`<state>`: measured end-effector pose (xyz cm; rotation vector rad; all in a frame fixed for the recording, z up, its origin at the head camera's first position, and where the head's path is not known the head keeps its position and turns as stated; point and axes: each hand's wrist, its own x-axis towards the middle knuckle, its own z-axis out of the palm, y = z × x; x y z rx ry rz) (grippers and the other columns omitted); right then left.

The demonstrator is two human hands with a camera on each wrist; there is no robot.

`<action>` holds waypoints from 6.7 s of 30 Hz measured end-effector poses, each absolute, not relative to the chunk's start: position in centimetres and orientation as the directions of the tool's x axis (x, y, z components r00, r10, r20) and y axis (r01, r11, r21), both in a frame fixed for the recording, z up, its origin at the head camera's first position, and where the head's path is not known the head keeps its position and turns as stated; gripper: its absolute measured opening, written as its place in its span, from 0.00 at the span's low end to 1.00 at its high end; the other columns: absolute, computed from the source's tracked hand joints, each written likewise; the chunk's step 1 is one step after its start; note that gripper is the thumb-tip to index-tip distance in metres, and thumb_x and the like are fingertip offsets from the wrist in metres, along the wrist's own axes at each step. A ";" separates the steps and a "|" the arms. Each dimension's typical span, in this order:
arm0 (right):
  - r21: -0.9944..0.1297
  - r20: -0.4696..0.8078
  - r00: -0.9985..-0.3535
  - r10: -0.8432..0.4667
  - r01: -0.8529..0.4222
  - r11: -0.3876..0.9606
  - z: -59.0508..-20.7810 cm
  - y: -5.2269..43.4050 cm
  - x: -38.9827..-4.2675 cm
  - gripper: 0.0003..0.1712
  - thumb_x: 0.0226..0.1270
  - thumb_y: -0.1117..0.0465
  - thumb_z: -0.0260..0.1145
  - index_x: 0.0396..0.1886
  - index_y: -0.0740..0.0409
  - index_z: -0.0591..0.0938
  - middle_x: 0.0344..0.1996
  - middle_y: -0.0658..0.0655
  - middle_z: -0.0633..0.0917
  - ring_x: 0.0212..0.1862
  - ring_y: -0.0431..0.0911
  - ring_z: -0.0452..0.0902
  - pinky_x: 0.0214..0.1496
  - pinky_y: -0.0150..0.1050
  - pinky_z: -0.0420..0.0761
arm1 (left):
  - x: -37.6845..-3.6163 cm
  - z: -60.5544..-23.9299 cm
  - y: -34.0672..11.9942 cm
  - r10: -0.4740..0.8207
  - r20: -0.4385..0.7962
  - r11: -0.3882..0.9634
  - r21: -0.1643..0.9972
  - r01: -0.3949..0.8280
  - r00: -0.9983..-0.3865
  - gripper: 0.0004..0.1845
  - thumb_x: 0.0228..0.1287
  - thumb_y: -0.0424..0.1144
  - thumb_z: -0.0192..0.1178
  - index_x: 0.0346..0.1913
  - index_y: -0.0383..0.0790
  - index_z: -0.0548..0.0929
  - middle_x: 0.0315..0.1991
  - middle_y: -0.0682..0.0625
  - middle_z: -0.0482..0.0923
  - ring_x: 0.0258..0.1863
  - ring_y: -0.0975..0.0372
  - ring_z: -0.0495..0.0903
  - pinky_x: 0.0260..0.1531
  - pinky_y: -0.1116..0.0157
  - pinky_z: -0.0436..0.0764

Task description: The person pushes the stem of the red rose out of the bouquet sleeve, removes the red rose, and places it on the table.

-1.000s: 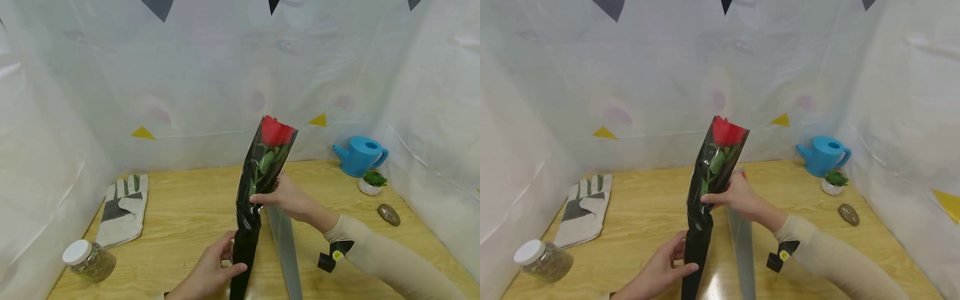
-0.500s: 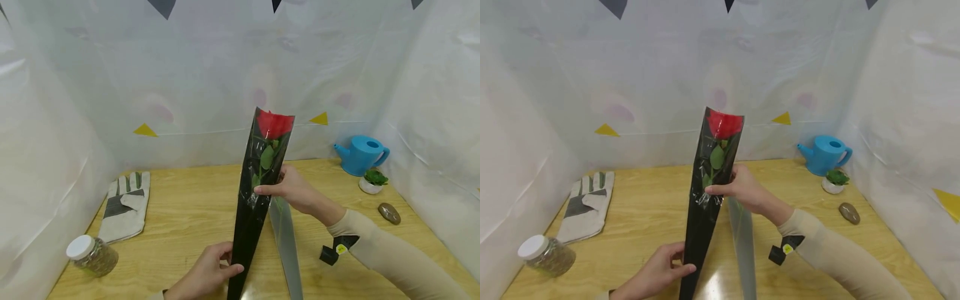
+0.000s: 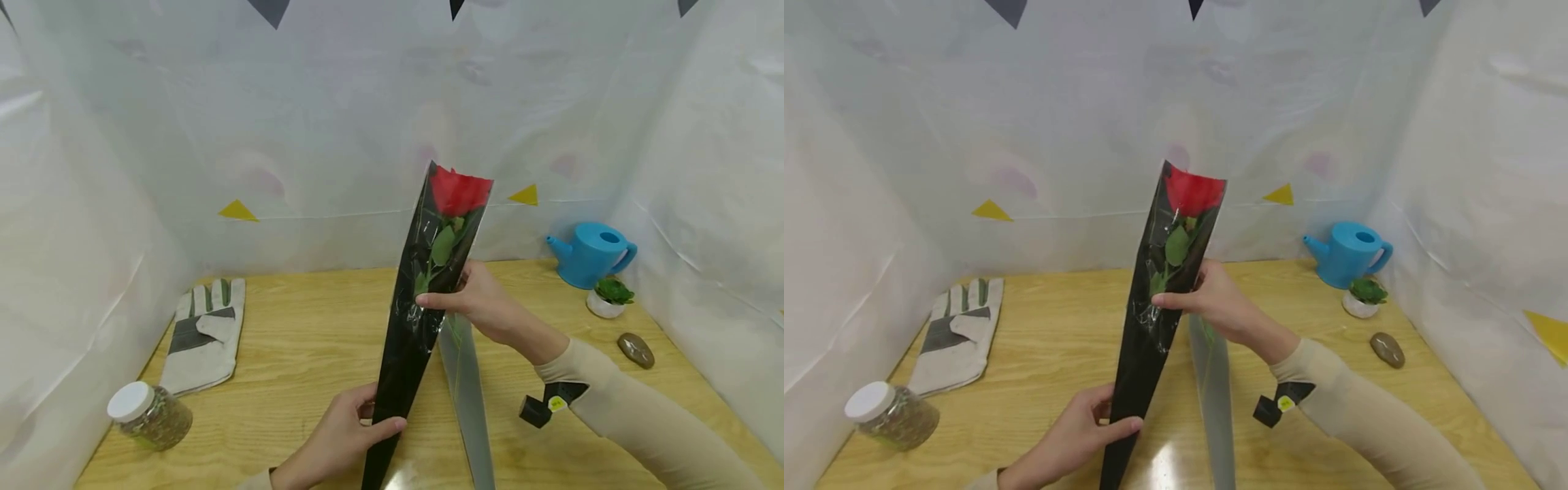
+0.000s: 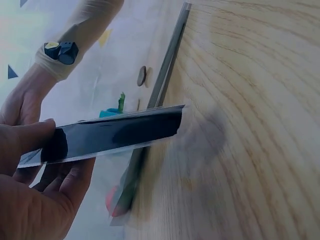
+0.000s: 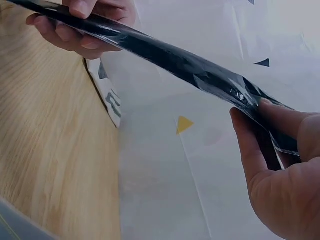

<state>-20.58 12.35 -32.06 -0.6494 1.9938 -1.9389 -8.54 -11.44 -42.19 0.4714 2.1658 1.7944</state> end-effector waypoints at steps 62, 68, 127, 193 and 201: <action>-0.995 0.101 -0.880 -0.465 -0.100 -0.027 -34.1 10.8 -19.2 0.34 0.56 0.64 0.78 0.62 0.58 0.75 0.53 0.60 0.83 0.53 0.55 0.80 0.52 0.48 0.81 | -8.3 -42.5 -10.1 0.426 0.024 0.061 0.997 0.055 -0.904 0.30 0.60 0.31 0.70 0.65 0.39 0.72 0.45 0.49 0.83 0.39 0.56 0.85 0.41 0.65 0.82; -0.993 0.118 -0.880 -0.460 -0.117 -0.029 -34.4 10.6 -19.1 0.35 0.55 0.65 0.78 0.62 0.56 0.75 0.53 0.59 0.83 0.54 0.55 0.79 0.54 0.47 0.80 | -8.4 -42.5 -10.0 0.418 0.031 0.050 0.997 0.057 -0.908 0.30 0.61 0.31 0.70 0.66 0.39 0.72 0.46 0.46 0.83 0.39 0.56 0.85 0.40 0.64 0.82; -0.989 0.146 -0.894 -0.425 -0.146 -0.033 -31.7 12.0 -19.2 0.26 0.61 0.67 0.74 0.58 0.63 0.78 0.48 0.63 0.84 0.46 0.56 0.81 0.48 0.48 0.82 | -9.0 -42.2 -11.7 0.384 0.021 0.172 0.981 0.094 -0.923 0.25 0.62 0.40 0.71 0.61 0.43 0.79 0.45 0.52 0.85 0.44 0.62 0.84 0.39 0.64 0.84; -0.952 0.120 -0.824 -0.554 -0.255 0.172 -33.5 11.3 -17.0 0.21 0.57 0.63 0.78 0.50 0.63 0.84 0.40 0.57 0.87 0.43 0.53 0.83 0.40 0.49 0.82 | -9.3 -41.3 -10.6 0.412 0.100 0.026 0.992 0.121 -0.906 0.20 0.63 0.29 0.67 0.58 0.35 0.79 0.53 0.45 0.81 0.52 0.57 0.81 0.41 0.62 0.83; -0.976 0.126 -0.832 -0.541 -0.202 0.084 -32.6 11.6 -17.8 0.22 0.57 0.67 0.76 0.52 0.65 0.82 0.44 0.61 0.86 0.46 0.56 0.83 0.45 0.51 0.82 | -9.2 -42.1 -11.0 0.425 0.074 0.094 0.988 0.126 -0.902 0.20 0.64 0.34 0.68 0.58 0.36 0.81 0.47 0.48 0.83 0.45 0.59 0.84 0.36 0.63 0.84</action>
